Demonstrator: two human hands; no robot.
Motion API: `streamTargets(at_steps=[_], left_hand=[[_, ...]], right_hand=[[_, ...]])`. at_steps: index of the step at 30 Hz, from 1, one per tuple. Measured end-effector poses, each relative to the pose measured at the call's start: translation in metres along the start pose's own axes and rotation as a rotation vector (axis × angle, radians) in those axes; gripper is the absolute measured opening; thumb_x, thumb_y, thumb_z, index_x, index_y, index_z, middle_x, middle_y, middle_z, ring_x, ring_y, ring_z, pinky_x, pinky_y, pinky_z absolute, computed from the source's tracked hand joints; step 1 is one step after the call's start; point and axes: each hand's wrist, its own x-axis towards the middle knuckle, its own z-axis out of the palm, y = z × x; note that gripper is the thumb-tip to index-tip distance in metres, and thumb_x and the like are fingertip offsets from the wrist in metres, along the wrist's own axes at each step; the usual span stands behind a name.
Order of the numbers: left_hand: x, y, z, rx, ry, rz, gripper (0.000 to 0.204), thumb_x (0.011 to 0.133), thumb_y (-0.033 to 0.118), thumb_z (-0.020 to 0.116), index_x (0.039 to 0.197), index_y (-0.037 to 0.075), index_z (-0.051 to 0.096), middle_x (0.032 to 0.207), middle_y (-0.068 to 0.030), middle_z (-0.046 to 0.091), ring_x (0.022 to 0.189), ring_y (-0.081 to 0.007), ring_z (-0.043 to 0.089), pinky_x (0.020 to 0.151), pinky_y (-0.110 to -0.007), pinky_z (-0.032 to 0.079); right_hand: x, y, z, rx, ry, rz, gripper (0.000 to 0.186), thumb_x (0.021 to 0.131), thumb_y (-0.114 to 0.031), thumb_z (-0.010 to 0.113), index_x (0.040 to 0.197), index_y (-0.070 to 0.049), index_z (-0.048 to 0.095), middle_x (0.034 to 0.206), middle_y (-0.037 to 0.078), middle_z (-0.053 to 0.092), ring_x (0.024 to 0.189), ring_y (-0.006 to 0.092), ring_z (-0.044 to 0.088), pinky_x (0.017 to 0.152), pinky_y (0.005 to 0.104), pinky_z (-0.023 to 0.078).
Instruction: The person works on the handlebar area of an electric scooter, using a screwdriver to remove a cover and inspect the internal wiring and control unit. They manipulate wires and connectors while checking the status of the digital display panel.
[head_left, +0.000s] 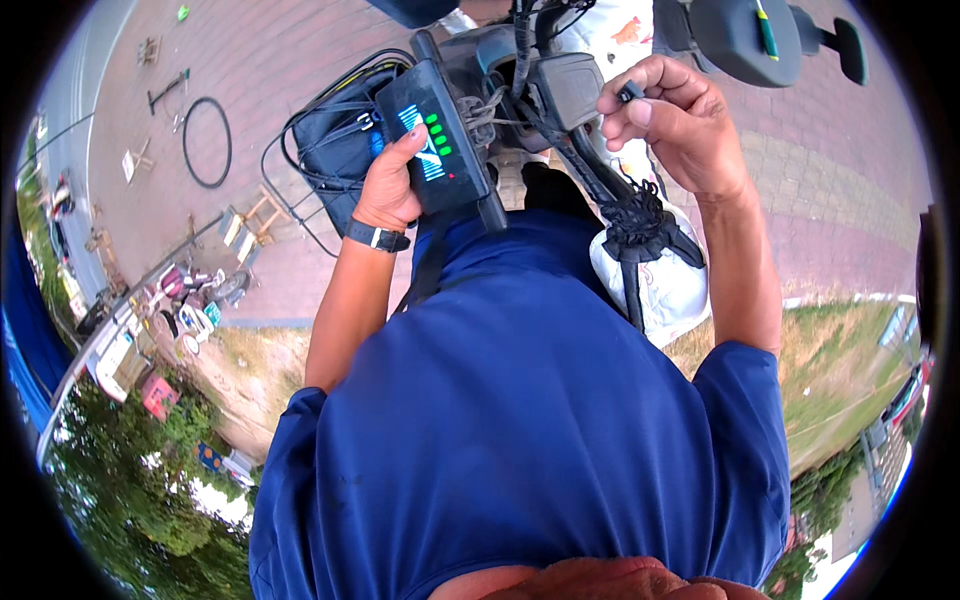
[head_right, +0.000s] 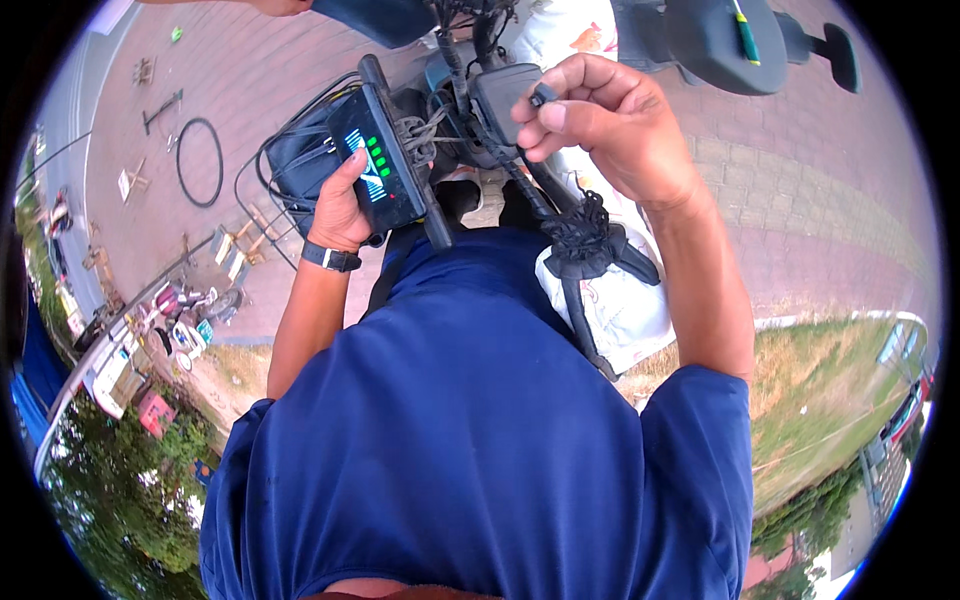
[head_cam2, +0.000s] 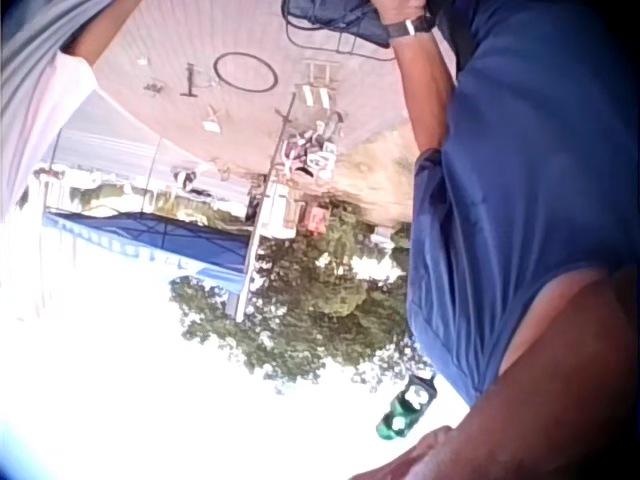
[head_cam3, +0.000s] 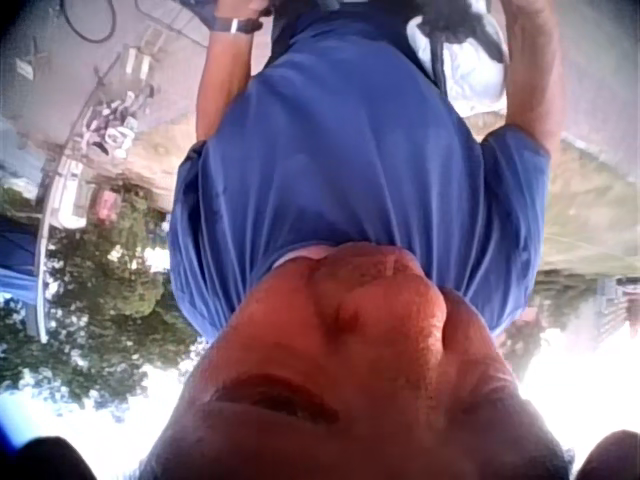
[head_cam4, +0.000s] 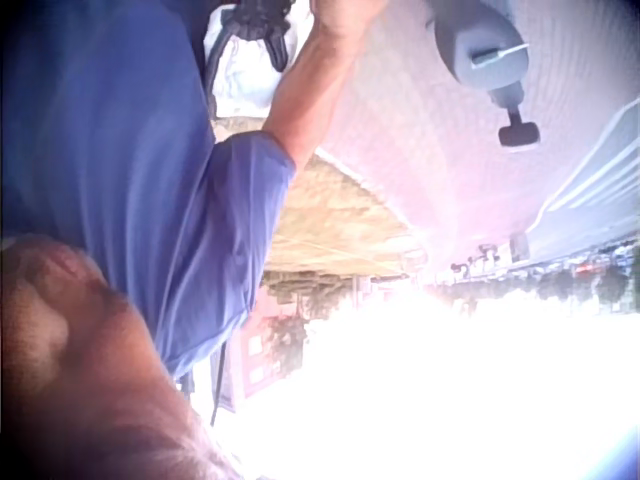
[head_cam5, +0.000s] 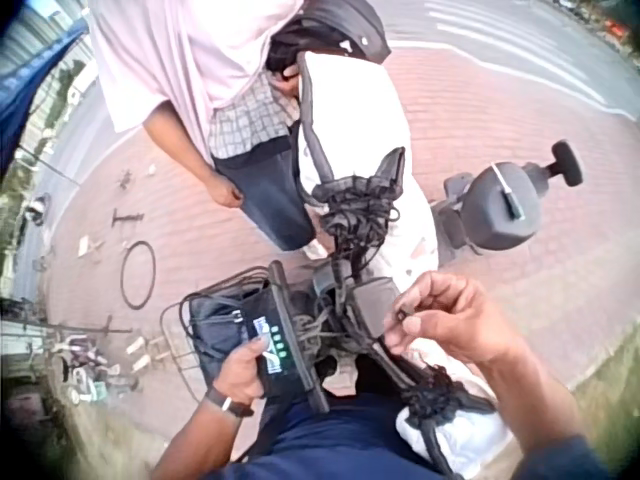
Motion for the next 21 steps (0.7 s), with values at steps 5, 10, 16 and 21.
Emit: streamTargets(at_steps=[5,10,16,21], left_hand=[[-0.001,-0.001,0.009,-0.019,-0.017,0.019,0.058,0.099,0.031,0.064,0.141,-0.005,0.050,0.131,-0.0240,0.065,0.119,-0.0395,0.066,0.104,-0.052,0.054],[-0.002,-0.002,0.015,-0.018,0.017,0.030,0.054,0.101,0.031,0.062,0.139,-0.005,0.052,0.128,-0.0245,0.066,0.115,-0.0392,0.069,0.102,-0.052,0.055],[0.005,0.004,0.017,-0.050,0.005,-0.023,0.029,0.100,0.021,0.065,0.124,0.004,0.065,0.114,-0.0107,0.074,0.102,-0.0245,0.073,0.091,-0.043,0.060],[0.004,0.003,0.019,-0.037,-0.001,-0.006,0.031,0.099,0.021,0.066,0.124,0.003,0.065,0.113,-0.0105,0.074,0.101,-0.0232,0.074,0.089,-0.041,0.061]], right_hand=[[0.011,0.008,0.007,-0.105,-0.047,-0.006,0.012,0.092,0.006,0.065,0.103,0.005,0.064,0.105,0.020,0.072,0.090,0.0230,0.075,0.081,0.0350,0.064],[0.014,0.018,0.009,0.090,-0.071,0.092,0.015,0.089,0.004,0.069,0.103,0.005,0.064,0.103,0.017,0.071,0.086,0.0213,0.074,0.079,0.0355,0.065],[0.018,0.025,0.006,-0.013,-0.026,0.090,0.014,0.087,0.002,0.069,0.098,0.000,0.062,0.100,0.015,0.066,0.078,0.0180,0.069,0.074,0.0316,0.061],[0.020,0.029,0.006,-0.158,0.035,0.103,0.017,0.085,0.004,0.073,0.099,0.001,0.063,0.092,0.009,0.068,0.080,0.0144,0.070,0.073,0.0287,0.059]])
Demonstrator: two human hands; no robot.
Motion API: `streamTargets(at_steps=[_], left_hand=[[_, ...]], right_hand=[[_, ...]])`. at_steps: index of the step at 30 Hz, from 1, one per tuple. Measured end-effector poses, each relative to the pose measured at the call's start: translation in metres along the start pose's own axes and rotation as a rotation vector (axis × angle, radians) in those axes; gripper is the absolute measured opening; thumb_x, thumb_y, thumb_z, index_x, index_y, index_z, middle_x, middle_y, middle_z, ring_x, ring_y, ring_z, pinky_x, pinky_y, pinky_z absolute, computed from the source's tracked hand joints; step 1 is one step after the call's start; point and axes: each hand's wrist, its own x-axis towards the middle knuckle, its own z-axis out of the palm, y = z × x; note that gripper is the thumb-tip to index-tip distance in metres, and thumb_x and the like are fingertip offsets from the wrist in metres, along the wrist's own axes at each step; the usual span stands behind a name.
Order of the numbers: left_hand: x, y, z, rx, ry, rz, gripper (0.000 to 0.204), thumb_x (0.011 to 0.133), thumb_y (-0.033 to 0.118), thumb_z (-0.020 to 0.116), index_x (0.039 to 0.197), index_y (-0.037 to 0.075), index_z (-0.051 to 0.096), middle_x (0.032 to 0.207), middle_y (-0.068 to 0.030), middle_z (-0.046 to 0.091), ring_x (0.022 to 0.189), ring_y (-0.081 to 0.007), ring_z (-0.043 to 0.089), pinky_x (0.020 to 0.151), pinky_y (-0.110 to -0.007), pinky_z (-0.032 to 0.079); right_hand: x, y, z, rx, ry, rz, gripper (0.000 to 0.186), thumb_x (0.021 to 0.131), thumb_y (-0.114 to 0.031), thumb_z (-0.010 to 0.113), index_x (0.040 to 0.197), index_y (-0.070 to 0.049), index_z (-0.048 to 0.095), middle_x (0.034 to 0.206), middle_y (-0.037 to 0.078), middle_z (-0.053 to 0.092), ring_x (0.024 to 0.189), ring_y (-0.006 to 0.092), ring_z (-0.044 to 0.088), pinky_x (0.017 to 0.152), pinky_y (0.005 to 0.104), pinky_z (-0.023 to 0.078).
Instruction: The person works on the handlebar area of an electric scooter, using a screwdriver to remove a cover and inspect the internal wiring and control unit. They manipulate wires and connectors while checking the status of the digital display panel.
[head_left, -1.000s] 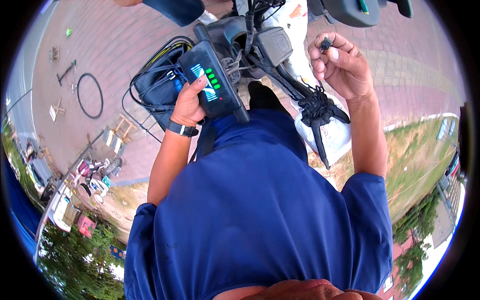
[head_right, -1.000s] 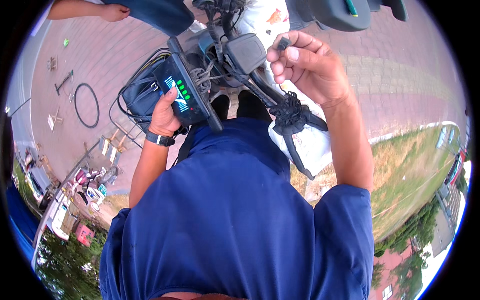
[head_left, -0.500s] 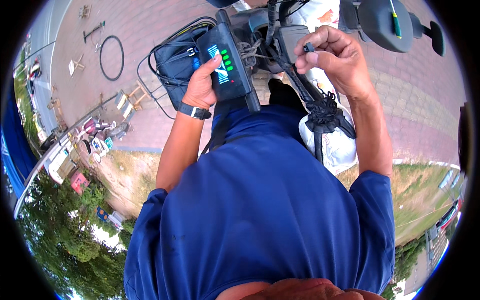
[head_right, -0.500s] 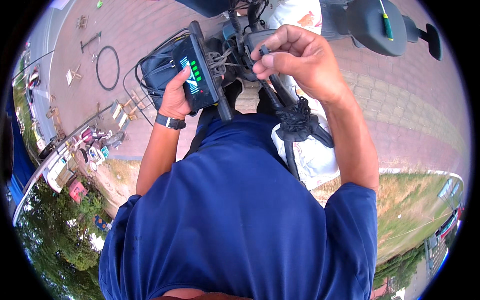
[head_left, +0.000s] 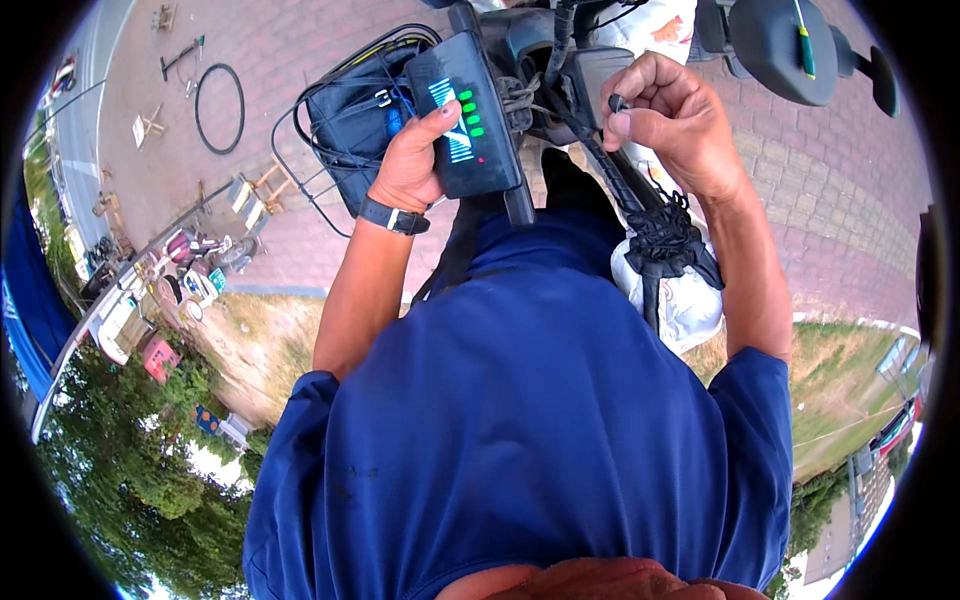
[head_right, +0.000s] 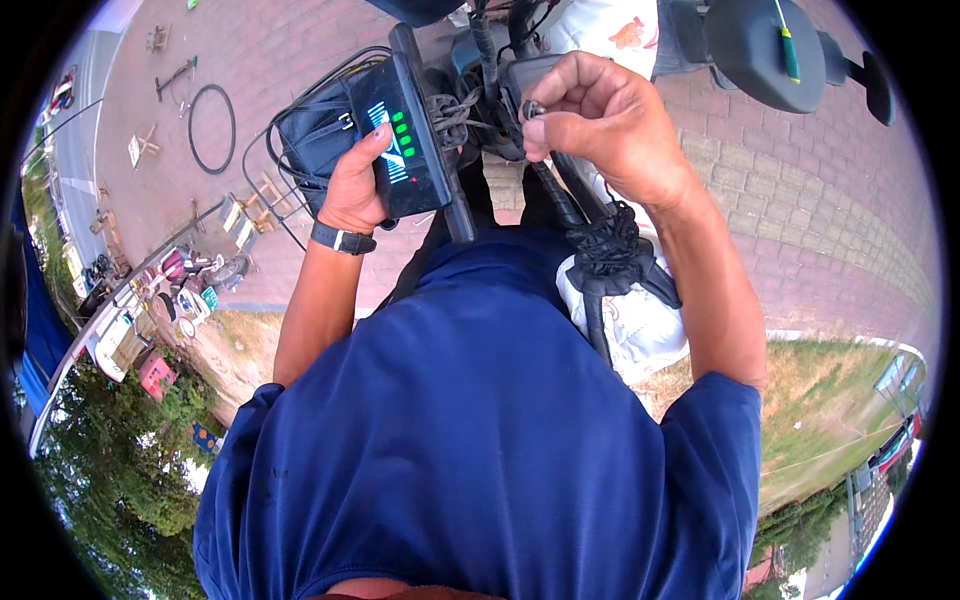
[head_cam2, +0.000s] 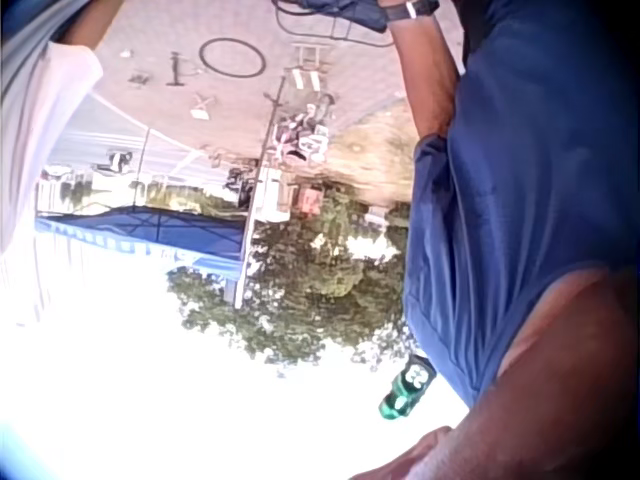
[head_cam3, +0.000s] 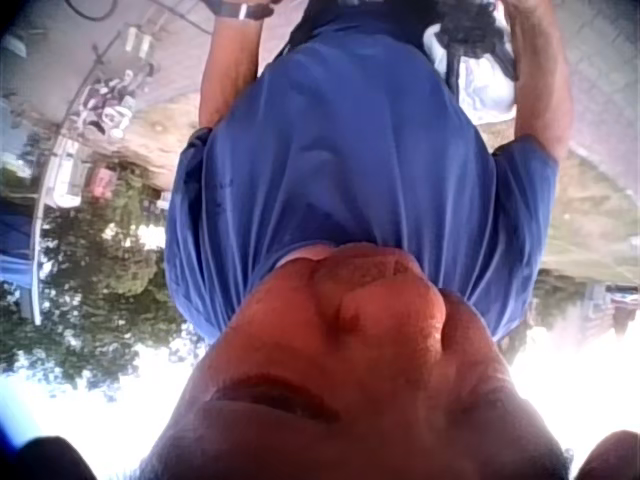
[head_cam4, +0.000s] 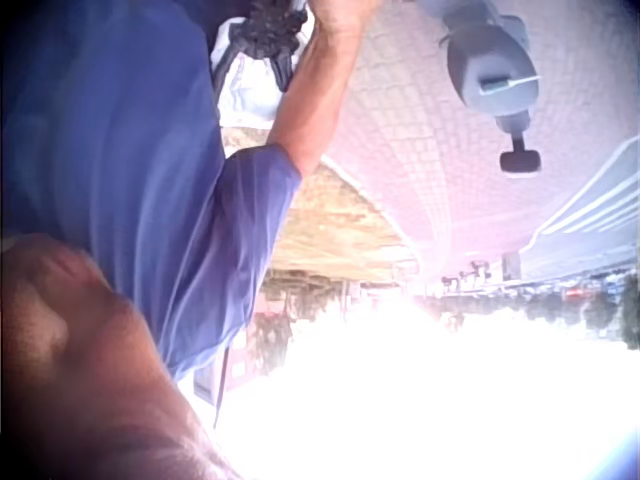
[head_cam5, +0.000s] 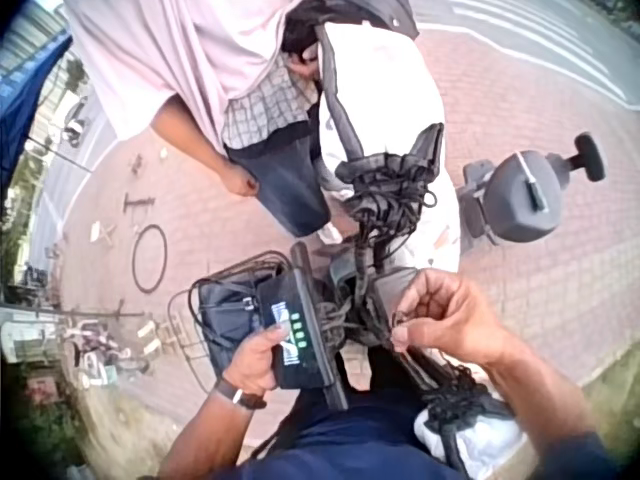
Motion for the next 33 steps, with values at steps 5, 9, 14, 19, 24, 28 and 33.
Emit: streamTargets(at_steps=[5,9,14,19,24,28,33], left_hand=[[0.001,0.002,0.001,-0.007,-0.009,-0.002,0.032,0.099,0.021,0.067,0.125,0.003,0.065,0.113,-0.0106,0.074,0.101,-0.0228,0.074,0.088,-0.040,0.061],[0.000,0.001,0.000,-0.003,-0.007,-0.011,0.032,0.099,0.020,0.067,0.126,0.003,0.065,0.114,-0.0106,0.074,0.102,-0.0226,0.074,0.088,-0.040,0.062],[0.001,0.001,-0.003,0.017,-0.020,0.019,0.037,0.099,0.021,0.065,0.130,0.001,0.063,0.119,-0.0133,0.073,0.107,-0.0261,0.073,0.095,-0.043,0.059],[0.000,0.000,0.000,0.028,-0.014,0.024,0.035,0.099,0.022,0.068,0.129,0.004,0.065,0.116,-0.0103,0.074,0.104,-0.0226,0.074,0.092,-0.041,0.061],[0.000,0.000,-0.003,0.054,0.000,0.006,0.035,0.098,0.024,0.070,0.127,0.004,0.066,0.115,-0.0100,0.075,0.104,-0.0227,0.074,0.093,-0.040,0.060],[-0.001,0.000,-0.001,0.045,-0.014,0.030,0.036,0.098,0.025,0.070,0.127,0.004,0.066,0.115,-0.0100,0.075,0.105,-0.0225,0.074,0.094,-0.040,0.060],[0.000,-0.001,-0.007,0.032,-0.032,0.028,0.036,0.099,0.025,0.069,0.128,0.005,0.066,0.117,-0.0096,0.074,0.107,-0.0225,0.073,0.095,-0.039,0.059]], right_hand=[[0.005,-0.003,0.009,-0.179,0.037,-0.023,0.019,0.086,0.005,0.074,0.100,0.000,0.063,0.088,0.000,0.065,0.081,0.0065,0.065,0.073,0.0235,0.054],[0.007,0.002,0.013,-0.310,0.030,-0.092,0.019,0.087,0.004,0.074,0.099,-0.002,0.061,0.088,-0.004,0.059,0.080,0.0023,0.059,0.073,0.0215,0.051],[0.013,0.010,0.014,-0.381,0.007,-0.157,0.020,0.086,0.004,0.074,0.098,-0.003,0.060,0.087,-0.004,0.057,0.079,0.0027,0.057,0.072,0.0218,0.050],[0.020,0.020,0.013,-0.535,-0.005,-0.220,0.018,0.084,0.003,0.073,0.096,-0.002,0.060,0.085,-0.001,0.059,0.077,0.0050,0.059,0.068,0.0235,0.051],[0.025,0.029,0.015,-0.469,-0.041,-0.151,0.015,0.085,0.002,0.072,0.093,-0.001,0.060,0.082,0.001,0.064,0.075,0.0068,0.062,0.066,0.0250,0.052],[0.028,0.034,0.016,-0.426,-0.050,-0.129,0.013,0.085,0.001,0.071,0.092,-0.001,0.061,0.081,0.001,0.064,0.075,0.0070,0.063,0.066,0.0255,0.052],[0.025,0.038,0.018,-0.615,-0.075,-0.127,0.018,0.088,0.008,0.068,0.100,0.000,0.058,0.092,0.000,0.060,0.086,0.0039,0.062,0.075,0.0229,0.053]])
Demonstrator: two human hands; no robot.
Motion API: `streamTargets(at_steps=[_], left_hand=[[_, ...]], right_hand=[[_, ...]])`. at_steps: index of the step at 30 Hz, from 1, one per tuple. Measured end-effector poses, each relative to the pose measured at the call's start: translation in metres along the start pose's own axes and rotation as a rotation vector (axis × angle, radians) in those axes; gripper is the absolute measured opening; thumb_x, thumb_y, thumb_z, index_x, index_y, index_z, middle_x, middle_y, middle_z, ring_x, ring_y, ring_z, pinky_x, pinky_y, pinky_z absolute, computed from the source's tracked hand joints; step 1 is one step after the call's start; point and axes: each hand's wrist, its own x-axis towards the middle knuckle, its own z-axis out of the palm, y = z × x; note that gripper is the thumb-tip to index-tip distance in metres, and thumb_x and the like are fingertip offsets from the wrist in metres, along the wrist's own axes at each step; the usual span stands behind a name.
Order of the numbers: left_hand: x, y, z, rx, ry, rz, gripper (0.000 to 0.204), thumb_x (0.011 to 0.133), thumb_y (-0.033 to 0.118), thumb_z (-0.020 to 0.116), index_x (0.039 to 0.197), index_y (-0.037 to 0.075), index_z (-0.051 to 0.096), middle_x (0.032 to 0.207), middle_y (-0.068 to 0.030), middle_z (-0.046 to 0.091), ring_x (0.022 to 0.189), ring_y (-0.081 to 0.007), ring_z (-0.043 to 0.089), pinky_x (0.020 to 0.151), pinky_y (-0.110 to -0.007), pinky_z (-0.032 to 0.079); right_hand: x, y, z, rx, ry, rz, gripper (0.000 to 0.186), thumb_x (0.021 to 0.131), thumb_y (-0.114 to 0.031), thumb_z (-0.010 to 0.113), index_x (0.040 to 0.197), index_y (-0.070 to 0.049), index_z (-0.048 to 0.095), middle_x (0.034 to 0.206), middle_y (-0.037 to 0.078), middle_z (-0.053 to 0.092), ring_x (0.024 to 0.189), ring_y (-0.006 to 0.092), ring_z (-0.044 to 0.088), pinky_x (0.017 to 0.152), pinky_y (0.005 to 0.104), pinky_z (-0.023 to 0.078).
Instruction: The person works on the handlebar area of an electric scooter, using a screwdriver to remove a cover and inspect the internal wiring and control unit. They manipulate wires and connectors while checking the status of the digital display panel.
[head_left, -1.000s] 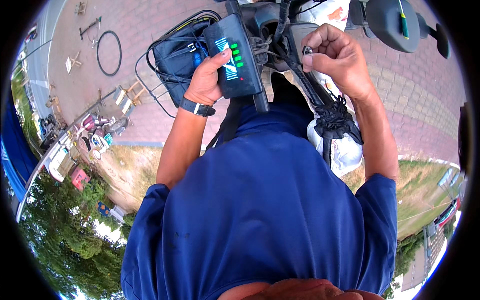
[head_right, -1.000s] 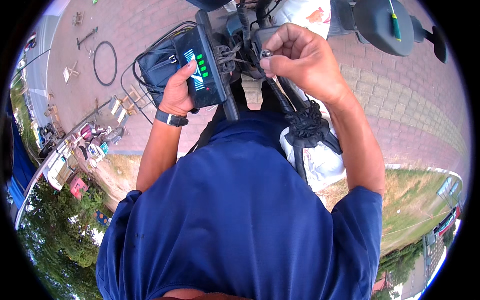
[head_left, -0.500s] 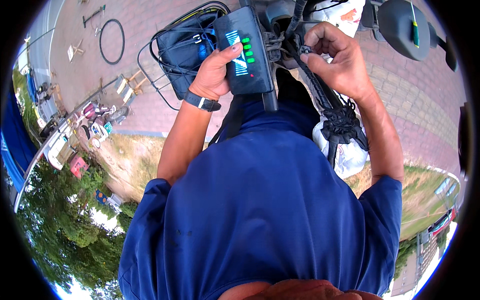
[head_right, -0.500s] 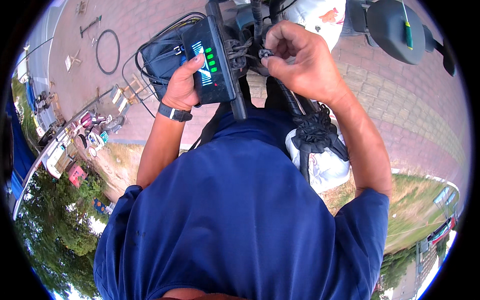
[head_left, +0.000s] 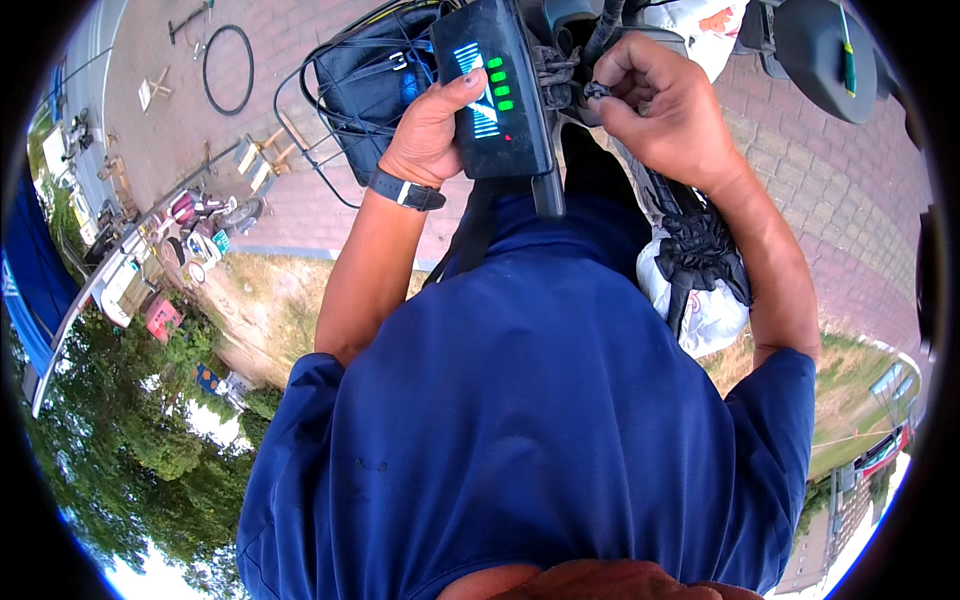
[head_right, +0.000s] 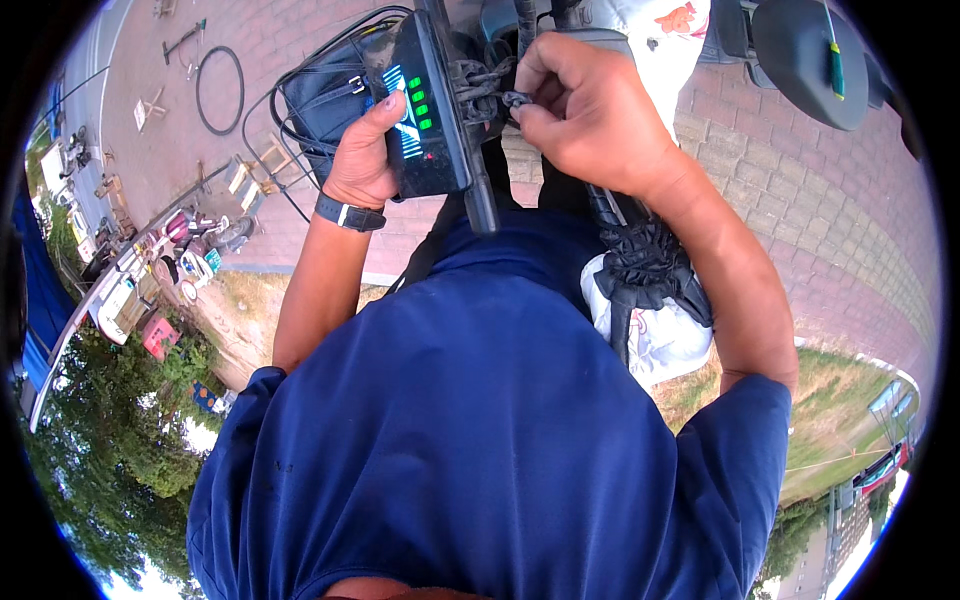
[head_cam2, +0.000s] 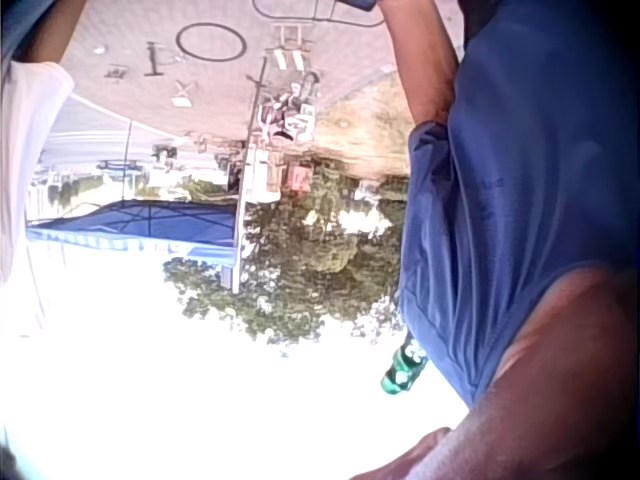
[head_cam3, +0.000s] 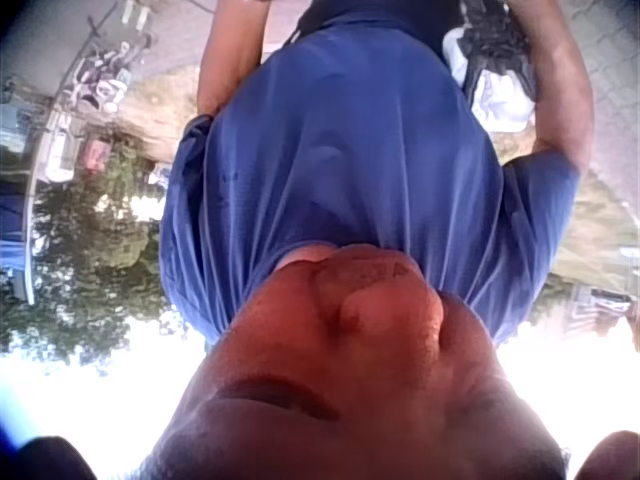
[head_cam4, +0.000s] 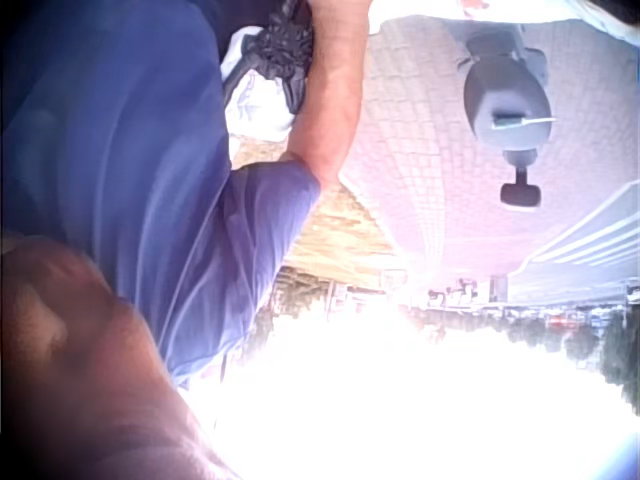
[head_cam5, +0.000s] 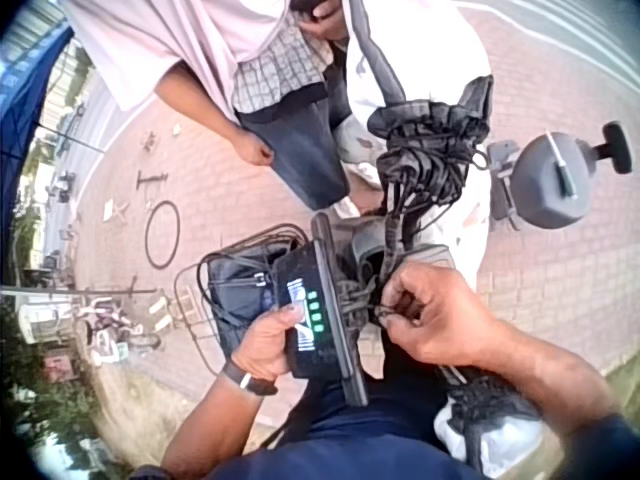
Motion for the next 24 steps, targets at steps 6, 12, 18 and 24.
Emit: streamTargets(at_steps=[6,12,18,24], left_hand=[[0.001,0.000,0.002,-0.019,0.002,-0.009,0.035,0.100,0.024,0.069,0.129,0.005,0.066,0.119,-0.0098,0.074,0.109,-0.0222,0.072,0.097,-0.039,0.058],[0.001,-0.002,-0.001,-0.038,0.010,0.010,0.046,0.099,0.026,0.067,0.135,-0.001,0.059,0.124,-0.0155,0.071,0.111,-0.0272,0.071,0.099,-0.044,0.058],[0.002,-0.001,0.001,-0.059,-0.004,-0.003,0.042,0.099,0.025,0.068,0.133,0.001,0.061,0.121,-0.0141,0.072,0.109,-0.0260,0.072,0.097,-0.043,0.059],[0.002,0.000,0.004,-0.084,0.021,-0.023,0.034,0.098,0.024,0.070,0.126,0.004,0.067,0.114,-0.0114,0.075,0.104,-0.0235,0.074,0.092,-0.040,0.061]], right_hand=[[0.002,-0.006,0.006,-0.218,0.082,-0.147,0.016,0.087,0.005,0.072,0.097,-0.001,0.060,0.084,0.003,0.061,0.075,0.0065,0.065,0.065,0.0242,0.053],[0.005,-0.007,0.010,-0.331,0.110,-0.235,0.019,0.079,0.000,0.071,0.094,-0.003,0.060,0.084,0.016,0.063,0.075,0.0365,0.065,0.066,0.0421,0.053],[0.006,-0.009,0.010,-0.433,0.105,-0.324,0.019,0.081,0.000,0.071,0.096,-0.004,0.061,0.086,0.015,0.063,0.077,0.0348,0.065,0.067,0.0406,0.053],[0.005,-0.014,0.011,-0.375,0.089,-0.364,0.021,0.081,0.000,0.070,0.100,-0.005,0.062,0.090,0.017,0.065,0.082,0.0409,0.065,0.069,0.0447,0.054]])
